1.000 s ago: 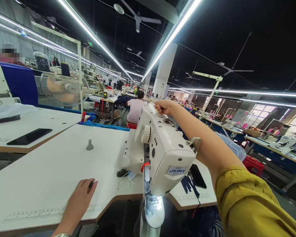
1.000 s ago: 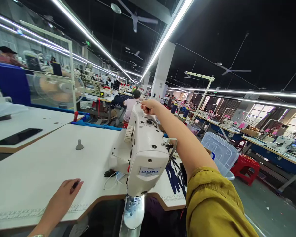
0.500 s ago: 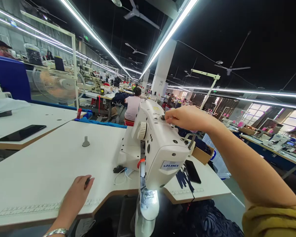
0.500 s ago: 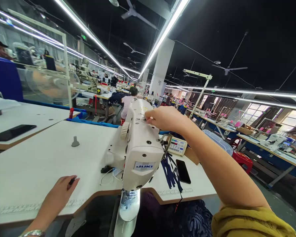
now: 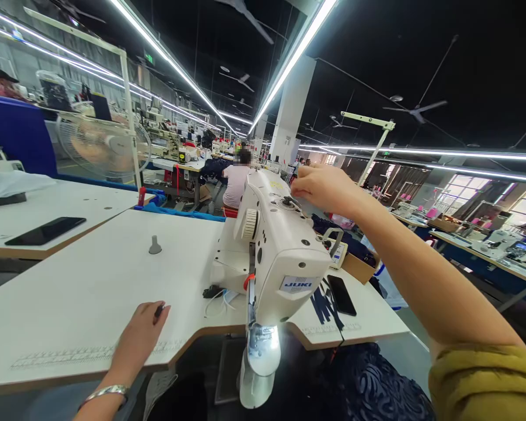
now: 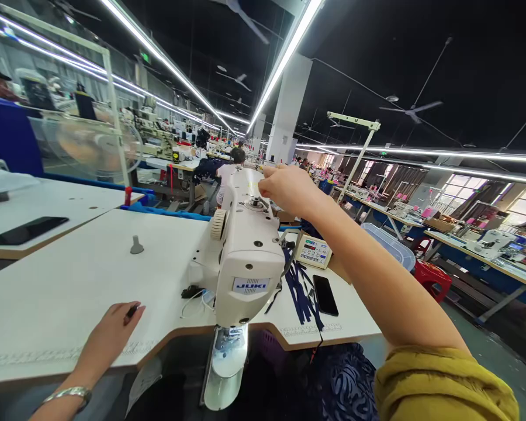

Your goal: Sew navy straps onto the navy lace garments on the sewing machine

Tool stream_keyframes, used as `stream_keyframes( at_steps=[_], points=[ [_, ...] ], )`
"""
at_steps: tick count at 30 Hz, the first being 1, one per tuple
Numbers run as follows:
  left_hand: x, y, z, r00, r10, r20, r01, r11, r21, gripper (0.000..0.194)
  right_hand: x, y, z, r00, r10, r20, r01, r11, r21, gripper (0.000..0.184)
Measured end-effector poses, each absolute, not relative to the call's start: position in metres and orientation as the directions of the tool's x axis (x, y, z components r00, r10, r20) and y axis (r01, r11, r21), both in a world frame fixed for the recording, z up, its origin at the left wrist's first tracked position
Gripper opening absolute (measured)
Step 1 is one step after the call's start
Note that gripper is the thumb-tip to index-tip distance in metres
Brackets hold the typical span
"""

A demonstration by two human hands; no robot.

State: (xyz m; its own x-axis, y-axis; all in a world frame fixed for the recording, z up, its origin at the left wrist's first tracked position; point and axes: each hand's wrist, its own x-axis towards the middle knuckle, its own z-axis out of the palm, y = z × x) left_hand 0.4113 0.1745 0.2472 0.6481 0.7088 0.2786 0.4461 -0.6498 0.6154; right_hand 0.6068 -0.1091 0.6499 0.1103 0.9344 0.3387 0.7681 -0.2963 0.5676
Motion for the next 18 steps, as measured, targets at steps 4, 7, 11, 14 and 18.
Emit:
stream_keyframes(
  at_steps=[4,7,11,14,18],
  points=[
    [0.411,0.173,0.248,0.641,0.711,0.289,0.453,-0.654,0.606,0.056,0.609,-0.1,0.645,-0.013,0.93,0.366,0.732,-0.241,0.638,0.024],
    [0.411,0.172,0.249,0.636,0.712,0.297,0.457,-0.658,0.598,0.055,0.607,-0.105,0.649,-0.062,0.96,0.273,0.742,-0.139,0.656,0.021],
    [0.412,0.172,0.25,0.632,0.712,0.307,0.462,-0.664,0.588,0.055,0.61,-0.102,0.65,-0.03,0.957,0.288,0.728,-0.176,0.662,0.019],
    [0.413,0.173,0.249,0.634,0.708,0.311,0.464,-0.67,0.579,0.056,0.607,-0.097,0.646,-0.108,0.948,0.301,0.703,-0.141,0.697,0.021],
    [0.413,0.174,0.247,0.637,0.702,0.32,0.458,-0.678,0.575,0.056,0.605,-0.109,0.647,-0.151,0.96,0.237,0.715,-0.06,0.697,0.02]
  ],
)
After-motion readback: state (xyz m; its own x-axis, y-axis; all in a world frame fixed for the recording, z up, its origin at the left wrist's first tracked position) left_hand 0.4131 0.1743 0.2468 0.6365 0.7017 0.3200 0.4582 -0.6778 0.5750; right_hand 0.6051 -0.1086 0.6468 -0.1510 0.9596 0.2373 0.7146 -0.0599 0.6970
